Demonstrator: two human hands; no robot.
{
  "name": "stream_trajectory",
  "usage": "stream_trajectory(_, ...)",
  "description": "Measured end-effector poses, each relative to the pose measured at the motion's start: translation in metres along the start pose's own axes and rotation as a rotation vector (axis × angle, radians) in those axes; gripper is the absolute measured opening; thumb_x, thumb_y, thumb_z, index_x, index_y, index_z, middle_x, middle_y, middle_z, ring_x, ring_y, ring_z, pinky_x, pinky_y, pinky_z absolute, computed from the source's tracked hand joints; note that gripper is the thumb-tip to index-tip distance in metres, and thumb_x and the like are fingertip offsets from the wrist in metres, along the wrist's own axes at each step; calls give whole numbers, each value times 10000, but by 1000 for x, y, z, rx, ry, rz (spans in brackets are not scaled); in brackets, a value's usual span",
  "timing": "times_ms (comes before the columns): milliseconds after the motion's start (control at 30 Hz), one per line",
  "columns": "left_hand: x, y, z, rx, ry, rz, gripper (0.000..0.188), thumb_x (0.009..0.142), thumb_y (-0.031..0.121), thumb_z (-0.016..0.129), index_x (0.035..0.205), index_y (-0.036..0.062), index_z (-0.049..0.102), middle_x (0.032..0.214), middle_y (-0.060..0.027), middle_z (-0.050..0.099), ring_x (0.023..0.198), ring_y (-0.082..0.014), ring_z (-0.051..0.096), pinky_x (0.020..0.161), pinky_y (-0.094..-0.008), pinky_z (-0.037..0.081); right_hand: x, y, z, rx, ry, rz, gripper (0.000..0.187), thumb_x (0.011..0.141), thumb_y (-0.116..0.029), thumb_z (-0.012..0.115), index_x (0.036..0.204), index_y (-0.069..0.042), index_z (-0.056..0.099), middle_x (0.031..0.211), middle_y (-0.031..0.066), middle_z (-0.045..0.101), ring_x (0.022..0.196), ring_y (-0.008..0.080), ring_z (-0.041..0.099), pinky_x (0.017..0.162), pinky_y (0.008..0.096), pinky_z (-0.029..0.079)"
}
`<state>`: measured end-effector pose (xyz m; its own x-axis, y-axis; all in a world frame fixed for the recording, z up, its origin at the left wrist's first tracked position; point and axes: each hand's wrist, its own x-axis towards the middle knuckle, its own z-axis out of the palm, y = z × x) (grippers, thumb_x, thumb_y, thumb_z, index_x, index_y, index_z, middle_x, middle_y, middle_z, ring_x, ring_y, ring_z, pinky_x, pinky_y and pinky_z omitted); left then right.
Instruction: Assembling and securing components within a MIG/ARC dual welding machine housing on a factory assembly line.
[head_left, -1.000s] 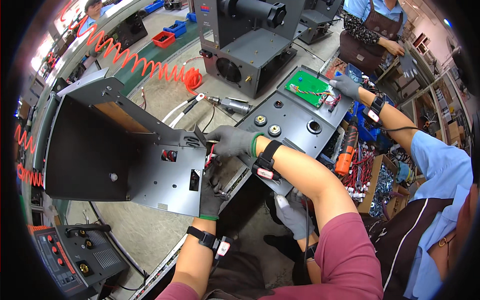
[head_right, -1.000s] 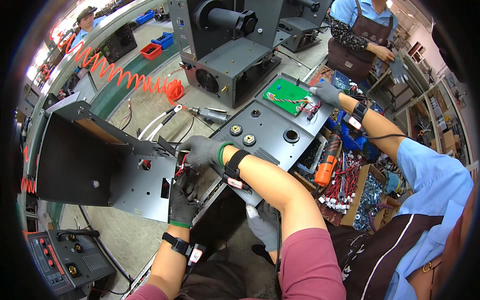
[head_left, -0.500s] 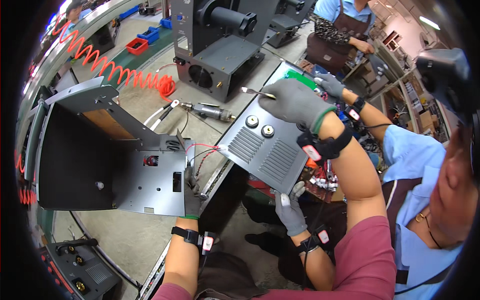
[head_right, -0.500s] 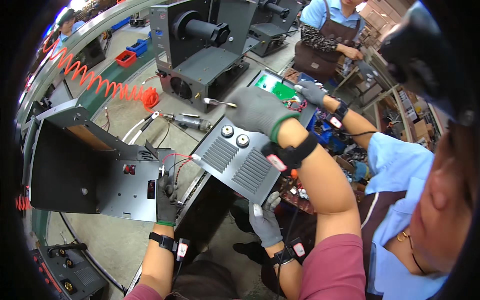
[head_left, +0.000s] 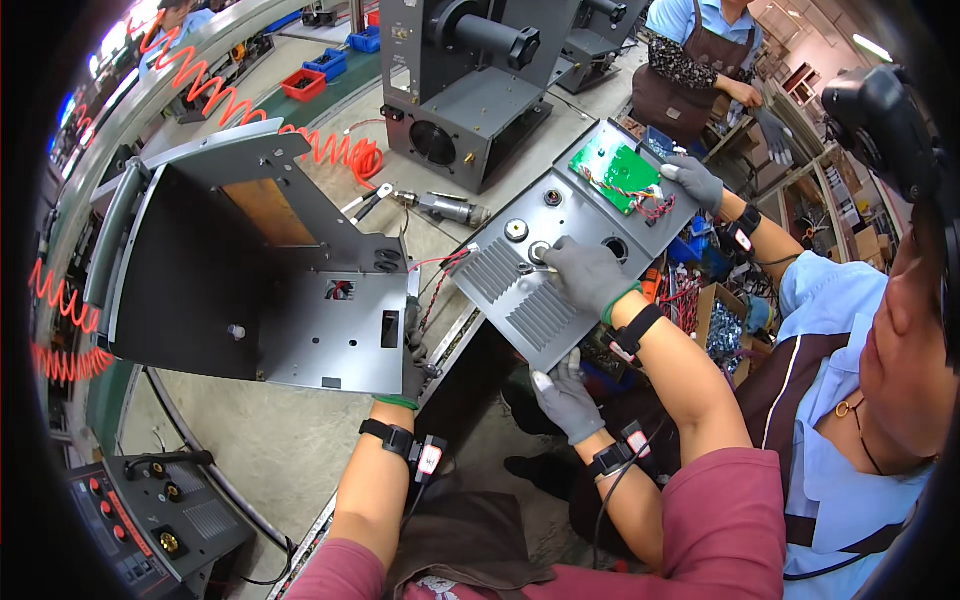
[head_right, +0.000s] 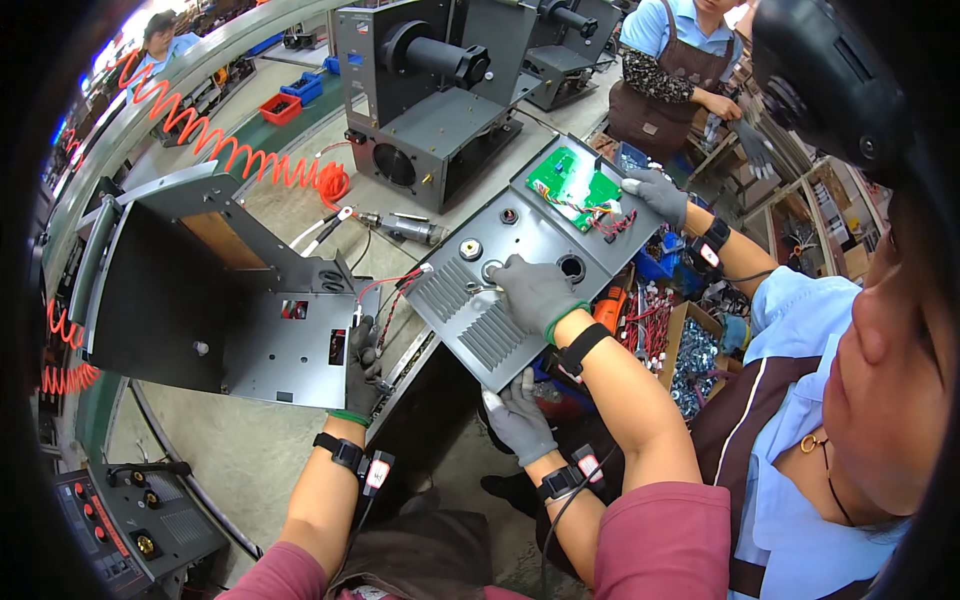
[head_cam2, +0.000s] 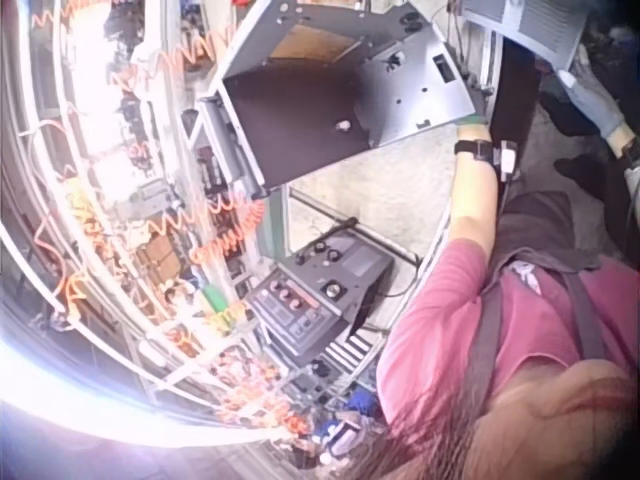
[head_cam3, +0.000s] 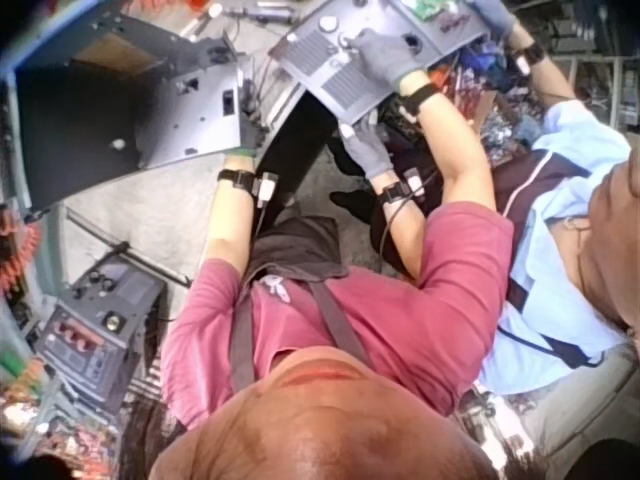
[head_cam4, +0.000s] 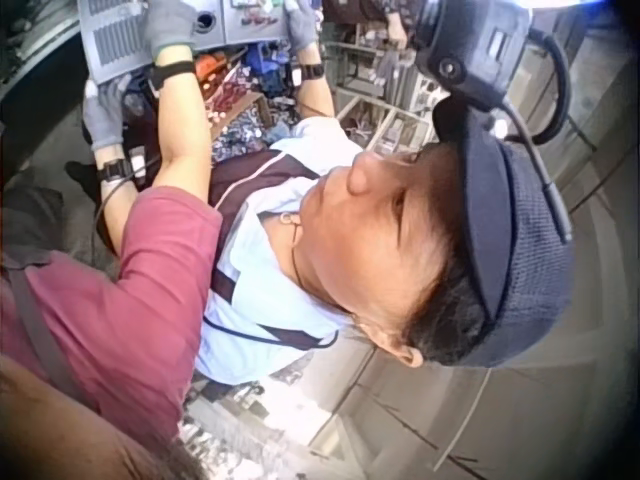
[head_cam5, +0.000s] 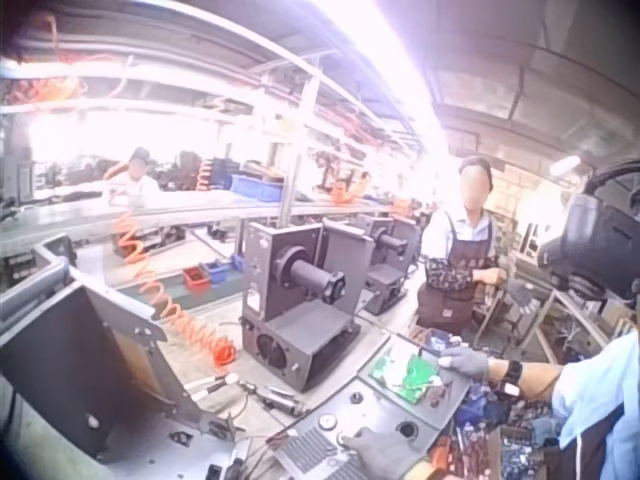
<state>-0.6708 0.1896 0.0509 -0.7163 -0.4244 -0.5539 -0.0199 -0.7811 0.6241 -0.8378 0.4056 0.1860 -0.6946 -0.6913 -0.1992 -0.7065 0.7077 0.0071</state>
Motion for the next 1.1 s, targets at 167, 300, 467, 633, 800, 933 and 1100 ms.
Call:
stream_trajectory(167, 2, -5, -7, -68, -103, -82, 165, 862, 238, 624, 989, 132, 630, 592, 98, 401, 448, -30, 284, 395, -175, 219, 11, -7, -2, 4, -88, 22, 262, 840, -237, 522, 1075, -140, 586, 972, 154, 594, 873, 346, 619, 796, 433, 488)
stream_trajectory(300, 1, -7, 0, -95, -105, -76, 222, 888, 256, 585, 1066, 127, 615, 598, 101, 407, 460, -27, 312, 403, -175, 238, 22, -45, -3, 590, 302, 228, 317, 847, -330, 553, 1058, -117, 657, 930, 154, 669, 803, 276, 630, 747, 344, 480)
stream_trajectory(467, 30, -39, -45, 231, -259, 434, 294, 912, 265, 511, 1123, 66, 561, 735, 8, 531, 552, -72, 409, 454, -198, 338, 24, -147, 37, 1442, 201, 415, 342, 857, -282, 565, 1026, 7, 635, 874, 91, 648, 707, 148, 567, 661, 286, 457)
stream_trajectory(633, 20, -25, -24, 922, -412, 565, 426, 874, 250, 453, 1255, 60, 454, 1071, -145, 566, 898, -292, 582, 703, -396, 479, 17, -175, 38, 1755, -14, 450, 316, 876, -315, 534, 977, -22, 598, 663, 43, 570, 495, 149, 550, 413, 290, 457)
stream_trajectory(800, -34, 32, 18, 1286, -227, 735, 343, 890, 249, 451, 1179, 76, 514, 1025, -110, 597, 876, -240, 576, 741, -346, 465, -2, -155, 21, 1681, 321, 507, 413, 830, -423, 591, 1084, -98, 594, 955, -16, 574, 486, 27, 339, 393, 192, 205)
stream_trajectory(933, 57, -78, -56, 283, -221, 398, 293, 837, 169, 538, 1115, 83, 573, 977, -92, 624, 817, -204, 578, 675, -330, 466, -44, -215, 4, 1740, 477, 517, 402, 899, -368, 499, 1180, -88, 561, 881, 7, 566, 476, 22, 299, 401, 191, 200)
stream_trajectory(1100, -122, 37, -64, 539, -309, -241, 283, 730, 187, 635, 986, 70, 602, 609, -1, 485, 522, -103, 449, 465, -265, 355, -89, -229, 8, 970, 824, 87, 390, 921, -307, 489, 1194, -33, 537, 946, 49, 567, 679, 116, 517, 584, 193, 368)
